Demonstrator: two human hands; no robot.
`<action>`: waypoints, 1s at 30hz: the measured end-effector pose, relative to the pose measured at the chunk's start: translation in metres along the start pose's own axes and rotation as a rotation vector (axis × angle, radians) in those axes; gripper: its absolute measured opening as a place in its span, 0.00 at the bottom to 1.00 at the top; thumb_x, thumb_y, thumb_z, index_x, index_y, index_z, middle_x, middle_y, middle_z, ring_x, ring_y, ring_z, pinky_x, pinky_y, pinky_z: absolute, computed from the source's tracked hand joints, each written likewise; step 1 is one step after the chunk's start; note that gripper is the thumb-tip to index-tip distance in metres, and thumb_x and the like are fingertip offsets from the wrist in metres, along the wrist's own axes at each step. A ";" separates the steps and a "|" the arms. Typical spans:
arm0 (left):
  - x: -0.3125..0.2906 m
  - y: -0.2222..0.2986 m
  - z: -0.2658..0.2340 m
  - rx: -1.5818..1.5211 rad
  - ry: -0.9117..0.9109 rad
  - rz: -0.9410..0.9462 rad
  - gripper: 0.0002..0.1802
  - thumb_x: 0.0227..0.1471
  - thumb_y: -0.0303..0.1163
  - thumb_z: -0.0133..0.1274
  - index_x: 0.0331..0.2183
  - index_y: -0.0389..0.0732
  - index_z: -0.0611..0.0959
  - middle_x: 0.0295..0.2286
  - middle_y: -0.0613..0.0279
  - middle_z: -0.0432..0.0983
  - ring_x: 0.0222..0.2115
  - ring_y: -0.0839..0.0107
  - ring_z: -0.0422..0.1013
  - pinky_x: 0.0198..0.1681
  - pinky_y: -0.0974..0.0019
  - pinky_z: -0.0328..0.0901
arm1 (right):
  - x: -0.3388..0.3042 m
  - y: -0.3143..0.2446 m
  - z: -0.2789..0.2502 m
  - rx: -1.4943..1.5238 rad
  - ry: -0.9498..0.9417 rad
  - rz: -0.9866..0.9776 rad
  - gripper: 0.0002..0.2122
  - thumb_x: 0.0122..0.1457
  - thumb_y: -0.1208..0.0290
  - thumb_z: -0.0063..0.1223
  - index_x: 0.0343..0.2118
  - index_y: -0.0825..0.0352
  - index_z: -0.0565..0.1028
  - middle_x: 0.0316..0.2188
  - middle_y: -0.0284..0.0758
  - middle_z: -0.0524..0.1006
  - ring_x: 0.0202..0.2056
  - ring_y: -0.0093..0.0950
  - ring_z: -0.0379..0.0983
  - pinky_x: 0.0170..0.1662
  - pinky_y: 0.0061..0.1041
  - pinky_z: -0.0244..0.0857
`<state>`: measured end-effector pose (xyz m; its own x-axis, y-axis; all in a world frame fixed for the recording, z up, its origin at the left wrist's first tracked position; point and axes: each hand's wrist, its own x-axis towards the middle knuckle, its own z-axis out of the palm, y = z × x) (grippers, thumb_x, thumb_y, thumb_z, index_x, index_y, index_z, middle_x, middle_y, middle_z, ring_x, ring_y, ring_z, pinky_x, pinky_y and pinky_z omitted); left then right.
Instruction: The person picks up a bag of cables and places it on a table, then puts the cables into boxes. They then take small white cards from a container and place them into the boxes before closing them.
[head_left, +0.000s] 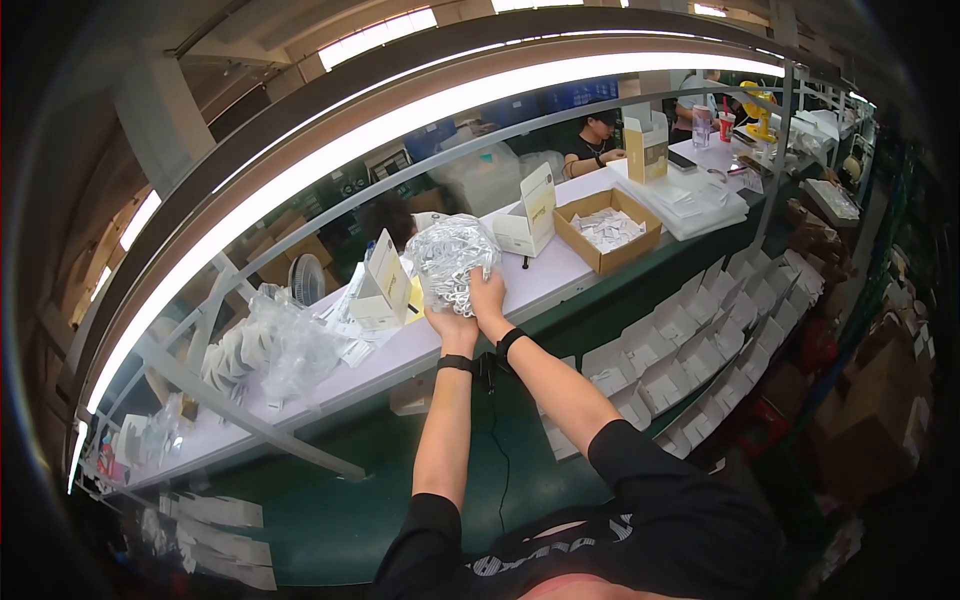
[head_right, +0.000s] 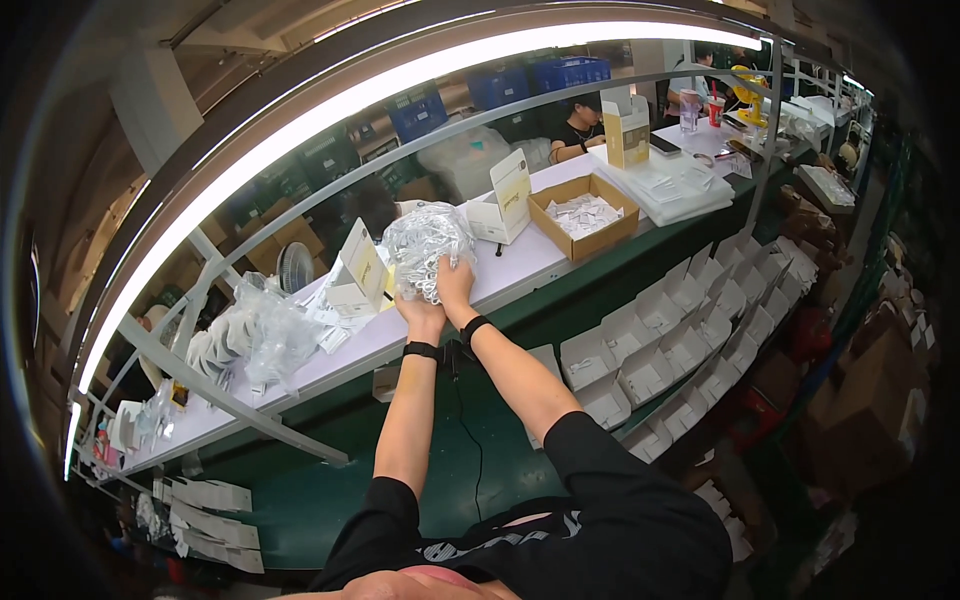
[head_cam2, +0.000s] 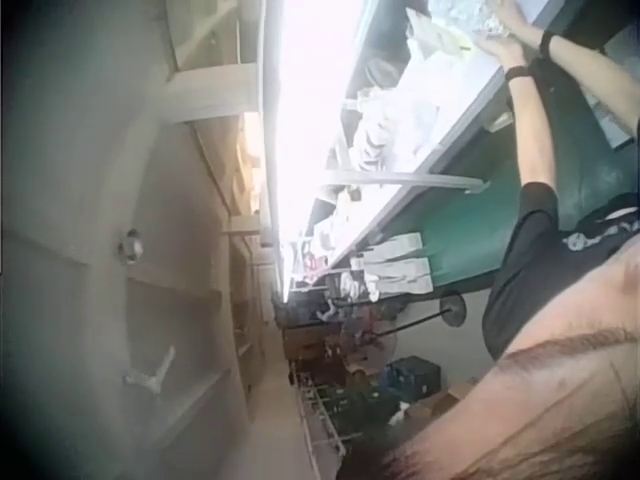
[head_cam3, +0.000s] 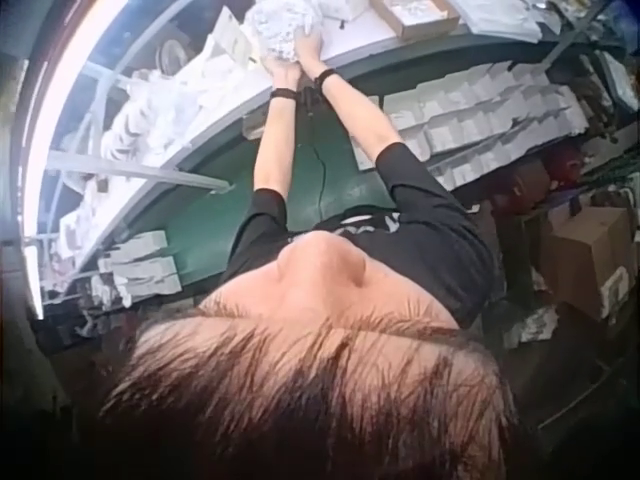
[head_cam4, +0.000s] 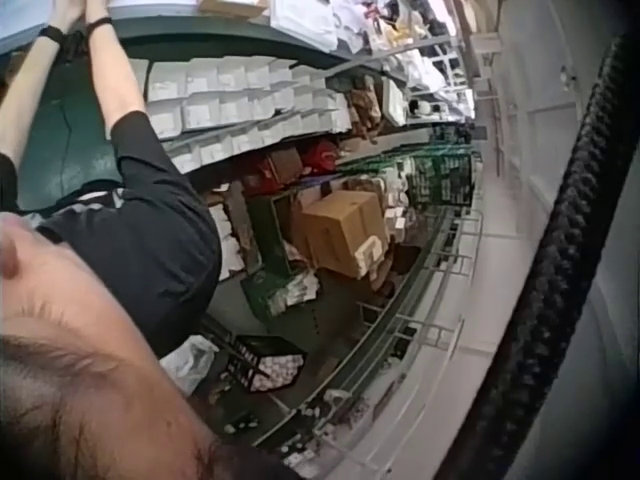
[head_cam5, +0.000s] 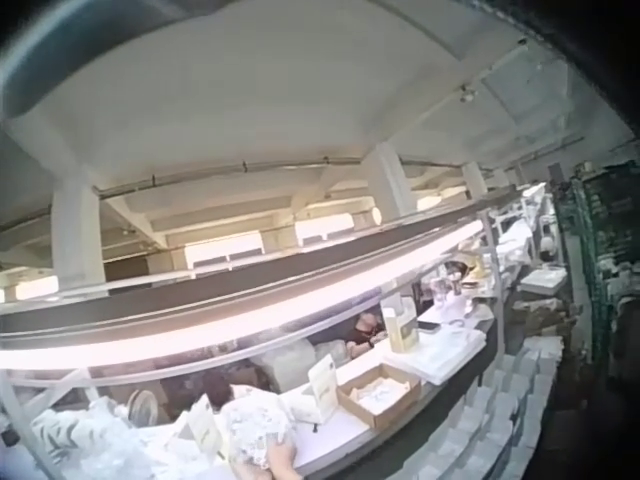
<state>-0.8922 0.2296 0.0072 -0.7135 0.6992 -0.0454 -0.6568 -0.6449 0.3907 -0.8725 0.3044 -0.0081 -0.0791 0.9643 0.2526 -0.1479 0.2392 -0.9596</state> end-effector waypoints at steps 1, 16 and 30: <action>-0.003 0.005 -0.005 -0.001 0.009 0.001 0.34 0.65 0.55 0.34 0.61 0.42 0.72 0.58 0.53 0.71 0.59 0.54 0.68 0.63 0.48 0.63 | -0.008 -0.006 0.000 0.048 -0.024 0.020 0.19 0.61 0.59 0.52 0.38 0.75 0.81 0.34 0.52 0.82 0.40 0.47 0.80 0.45 0.40 0.71; -0.057 -0.003 -0.030 -0.060 0.120 -0.120 0.32 0.65 0.40 0.40 0.62 0.29 0.61 0.57 0.46 0.65 0.63 0.54 0.59 0.67 0.47 0.59 | -0.039 -0.023 -0.051 0.888 -0.114 0.482 0.08 0.57 0.67 0.54 0.26 0.65 0.73 0.23 0.30 0.71 0.23 0.25 0.69 0.28 0.27 0.67; -0.037 -0.014 -0.077 0.193 0.085 -0.425 0.28 0.73 0.42 0.38 0.62 0.29 0.64 0.60 0.43 0.67 0.61 0.48 0.67 0.66 0.46 0.64 | -0.127 -0.039 -0.208 1.128 -0.326 0.740 0.08 0.62 0.65 0.51 0.27 0.60 0.70 0.24 0.29 0.67 0.21 0.25 0.65 0.19 0.28 0.54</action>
<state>-0.8754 0.1896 -0.0674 -0.4138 0.8557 -0.3108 -0.8434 -0.2319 0.4846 -0.6514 0.1960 -0.0290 -0.6887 0.7184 -0.0981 -0.6668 -0.6807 -0.3033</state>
